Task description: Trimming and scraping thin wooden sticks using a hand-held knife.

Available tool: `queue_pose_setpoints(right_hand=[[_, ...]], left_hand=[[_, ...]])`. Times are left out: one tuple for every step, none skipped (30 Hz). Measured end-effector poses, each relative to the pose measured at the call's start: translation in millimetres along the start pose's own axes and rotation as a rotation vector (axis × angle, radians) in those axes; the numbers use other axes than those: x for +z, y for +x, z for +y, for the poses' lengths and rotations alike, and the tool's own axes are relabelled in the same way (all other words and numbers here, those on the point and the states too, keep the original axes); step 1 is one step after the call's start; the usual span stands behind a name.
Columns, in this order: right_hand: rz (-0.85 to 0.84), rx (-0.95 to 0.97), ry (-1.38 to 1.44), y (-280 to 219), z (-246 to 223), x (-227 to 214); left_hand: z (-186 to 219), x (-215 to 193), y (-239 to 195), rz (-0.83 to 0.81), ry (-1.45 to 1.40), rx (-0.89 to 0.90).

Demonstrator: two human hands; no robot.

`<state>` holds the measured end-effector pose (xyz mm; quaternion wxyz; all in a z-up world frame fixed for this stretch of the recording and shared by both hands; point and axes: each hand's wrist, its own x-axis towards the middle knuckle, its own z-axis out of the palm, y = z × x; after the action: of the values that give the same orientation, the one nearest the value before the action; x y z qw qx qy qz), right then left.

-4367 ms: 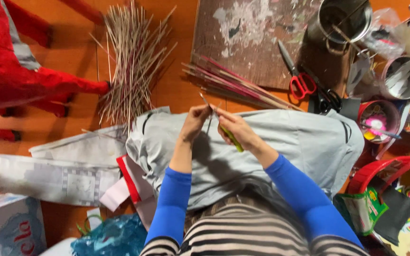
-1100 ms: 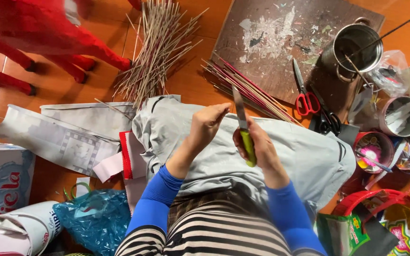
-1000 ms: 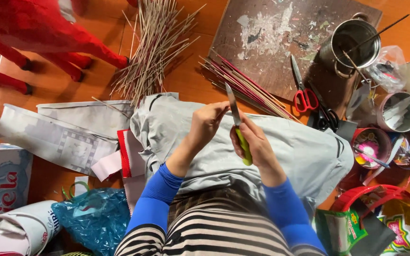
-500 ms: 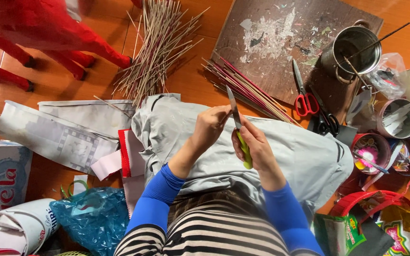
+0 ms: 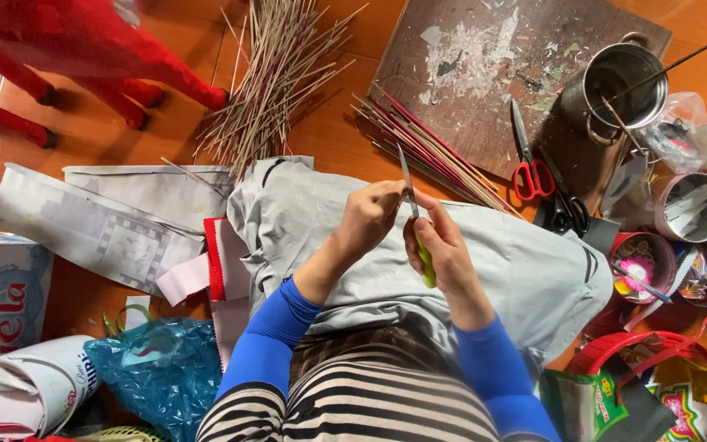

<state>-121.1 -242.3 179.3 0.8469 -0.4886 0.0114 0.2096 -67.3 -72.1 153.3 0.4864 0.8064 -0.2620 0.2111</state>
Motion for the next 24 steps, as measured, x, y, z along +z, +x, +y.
queue_pose_setpoints(right_hand=[[0.001,0.002,0.001,1,0,-2],[-0.001,0.010,0.019,1,0,-4],[-0.003,0.017,0.037,2,0,-6],[-0.003,0.017,0.037,3,-2,-8],[-0.008,0.040,0.083,4,-4,-10],[-0.013,0.066,0.130,4,-5,-11],[-0.012,0.068,0.133,3,-6,-11],[-0.015,0.087,0.160,3,-7,-11],[-0.017,0.106,0.187,3,-9,-11],[-0.017,0.109,0.188,3,-8,-11],[-0.024,0.108,0.197,3,-8,-12],[-0.032,0.106,0.206,4,-8,-13],[-0.033,0.109,0.205,5,-9,-12],[-0.032,0.106,0.204,5,-10,-12],[-0.032,0.104,0.203,6,-11,-11],[-0.032,0.105,0.203,5,-13,-9],[-0.026,0.108,0.198,4,-15,-7],[-0.021,0.109,0.192,5,-17,-5],[-0.022,0.109,0.191,6,-19,-4],[-0.015,0.108,0.188,5,-19,-3],[-0.008,0.108,0.186,4,-20,-2],[-0.005,0.109,0.184,2,-20,-2],[0.006,0.109,0.174,1,-20,-2],[0.014,0.105,0.165,1,-21,-1]], left_hand=[[0,-1,0,-0.001,0.000,-0.002],[1,-1,1,-0.012,-0.006,-0.010],[1,-1,2,-0.023,-0.012,-0.018],[0,-2,4,-0.023,-0.012,-0.018],[0,-3,5,-0.036,-0.014,-0.009],[0,-4,6,-0.051,-0.015,-0.004],[-1,-5,5,-0.052,-0.015,-0.007],[-2,-6,6,-0.070,-0.009,0.006],[-3,-7,6,-0.087,-0.003,0.019],[-2,-8,7,-0.087,-0.003,0.016],[-1,-10,7,-0.105,-0.018,0.016],[-1,-11,9,-0.122,-0.034,0.018],[-2,-11,9,-0.120,-0.033,0.015],[-3,-10,10,-0.127,-0.042,0.020],[-4,-10,10,-0.133,-0.051,0.025],[-5,-10,9,-0.133,-0.051,0.023],[-6,-10,9,-0.144,-0.039,0.028],[-8,-10,9,-0.155,-0.028,0.035],[-10,-10,10,-0.153,-0.028,0.035],[-11,-10,9,-0.172,-0.029,0.038],[-11,-10,8,-0.190,-0.030,0.040],[-14,-8,7,-0.190,-0.033,0.039],[-17,-6,7,-0.196,-0.115,0.002],[-20,-6,7,-0.203,-0.193,-0.031]])
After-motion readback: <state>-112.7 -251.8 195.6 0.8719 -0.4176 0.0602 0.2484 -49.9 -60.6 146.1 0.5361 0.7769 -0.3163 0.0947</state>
